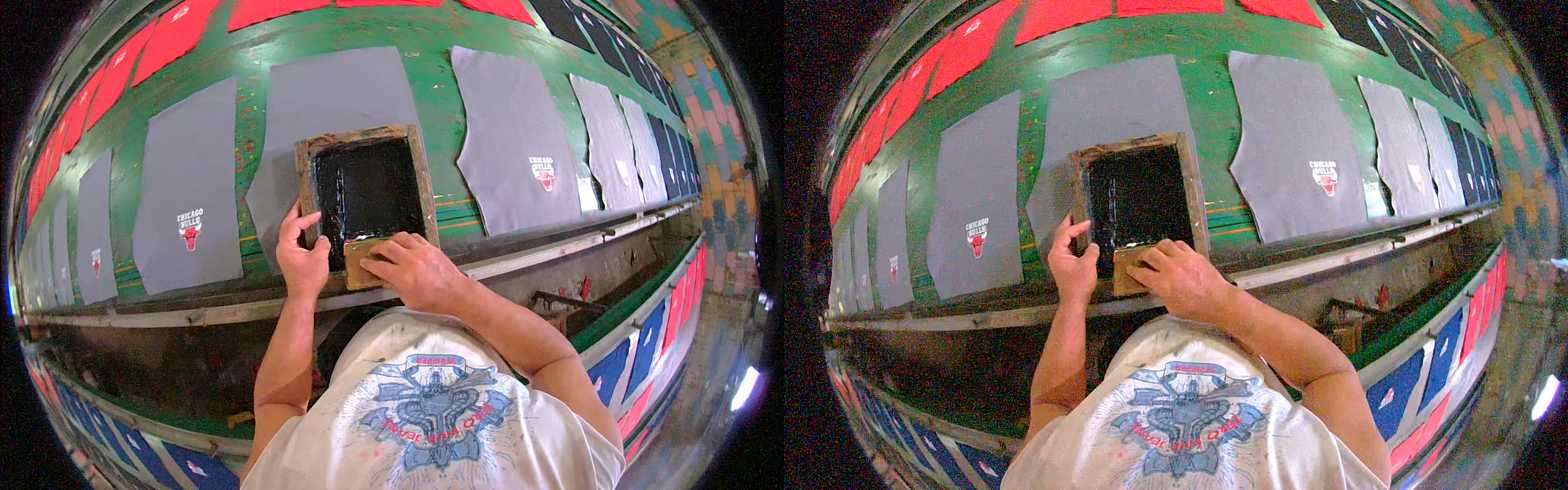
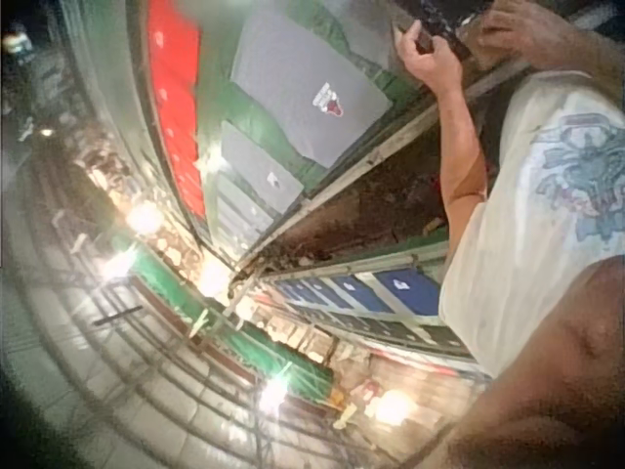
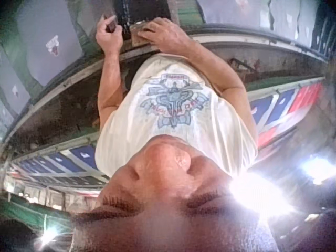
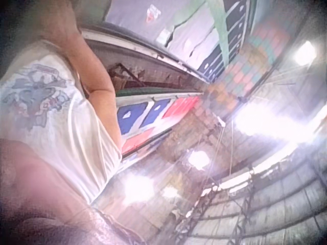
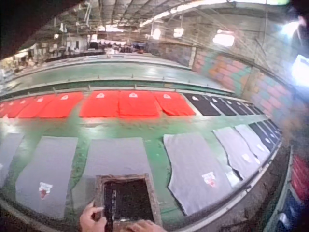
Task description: The person uses a squeegee to pull black ink across a screen-printing frame, imprinting a Chicago Bulls logo onto a series of t-shirts laid out on a green workbench. The shirts are handled one at a time in sequence as the conveyor moves them into position.
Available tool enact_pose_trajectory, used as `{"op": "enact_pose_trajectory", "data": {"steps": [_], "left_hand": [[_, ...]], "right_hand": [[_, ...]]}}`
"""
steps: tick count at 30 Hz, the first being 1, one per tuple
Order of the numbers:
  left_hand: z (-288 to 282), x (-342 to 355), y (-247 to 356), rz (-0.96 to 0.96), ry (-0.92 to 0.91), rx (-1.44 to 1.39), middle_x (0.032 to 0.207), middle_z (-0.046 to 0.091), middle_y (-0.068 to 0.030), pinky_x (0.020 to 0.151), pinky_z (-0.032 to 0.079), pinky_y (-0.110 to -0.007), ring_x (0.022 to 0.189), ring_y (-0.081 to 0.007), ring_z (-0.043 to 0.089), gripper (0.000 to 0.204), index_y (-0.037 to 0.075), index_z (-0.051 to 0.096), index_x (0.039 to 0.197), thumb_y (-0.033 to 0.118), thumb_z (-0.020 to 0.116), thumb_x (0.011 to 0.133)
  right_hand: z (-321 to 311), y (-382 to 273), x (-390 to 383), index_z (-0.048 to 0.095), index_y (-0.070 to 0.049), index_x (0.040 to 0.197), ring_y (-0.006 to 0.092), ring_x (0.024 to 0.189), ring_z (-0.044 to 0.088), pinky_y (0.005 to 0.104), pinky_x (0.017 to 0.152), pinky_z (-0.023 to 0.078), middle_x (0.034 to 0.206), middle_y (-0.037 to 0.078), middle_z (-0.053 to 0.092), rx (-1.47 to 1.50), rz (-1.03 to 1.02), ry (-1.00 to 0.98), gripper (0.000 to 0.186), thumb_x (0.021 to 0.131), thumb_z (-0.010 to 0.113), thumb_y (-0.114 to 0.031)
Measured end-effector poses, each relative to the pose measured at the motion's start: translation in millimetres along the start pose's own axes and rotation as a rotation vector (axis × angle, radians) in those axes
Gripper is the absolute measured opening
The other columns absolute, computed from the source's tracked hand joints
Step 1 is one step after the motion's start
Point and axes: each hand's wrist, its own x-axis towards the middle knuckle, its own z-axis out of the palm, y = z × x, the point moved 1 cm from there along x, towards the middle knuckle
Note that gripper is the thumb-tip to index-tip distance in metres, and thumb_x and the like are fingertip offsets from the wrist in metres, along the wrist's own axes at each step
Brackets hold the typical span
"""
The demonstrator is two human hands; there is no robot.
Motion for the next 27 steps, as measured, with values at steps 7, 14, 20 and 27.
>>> {"op": "enact_pose_trajectory", "data": {"steps": [7,14,20,27], "left_hand": [[-3.0,1.0,1.8,0.139,-0.038,0.103,0.161,0.063,-0.0243,0.127,0.042,-0.045,0.150,-0.0358,0.059,0.036,0.004,0.077,0.111,-0.013,0.070,0.080],[-4.8,-3.7,6.5,0.264,0.011,0.151,0.161,0.061,-0.0285,0.121,0.047,-0.045,0.148,-0.0381,0.061,0.025,0.005,0.076,0.099,-0.013,0.074,0.081],[-16.4,-9.3,39.0,0.352,0.077,0.195,0.162,0.060,-0.0284,0.111,0.052,-0.038,0.146,-0.0328,0.062,0.019,0.005,0.076,0.094,-0.012,0.076,0.084],[26.7,-21.4,79.2,0.323,0.159,0.224,0.169,0.054,-0.0282,0.116,0.051,-0.040,0.149,-0.0322,0.060,0.019,0.003,0.073,0.096,-0.013,0.075,0.086]], "right_hand": [[-6.5,28.2,-25.4,0.070,-0.006,0.147,0.0423,0.142,0.060,0.0527,0.124,0.046,0.153,0.020,0.065,0.240,0.415,0.366,0.058,0.094,0.086,-0.021],[-3.3,51.4,-48.1,0.069,-0.010,0.151,0.0327,0.139,0.064,0.0437,0.111,0.056,0.155,0.023,0.062,0.767,0.661,0.286,0.059,0.095,0.086,-0.017],[-17.6,47.3,-70.4,0.071,-0.009,0.150,0.0366,0.155,0.051,0.0474,0.124,0.047,0.158,0.025,0.055,0.730,0.412,0.400,0.057,0.095,0.085,-0.018],[-41.3,101.5,-112.9,0.074,-0.005,0.145,0.0360,0.164,0.036,0.0522,0.135,0.026,0.179,0.023,0.036,1.042,0.181,0.459,0.052,0.095,0.085,-0.014]]}}
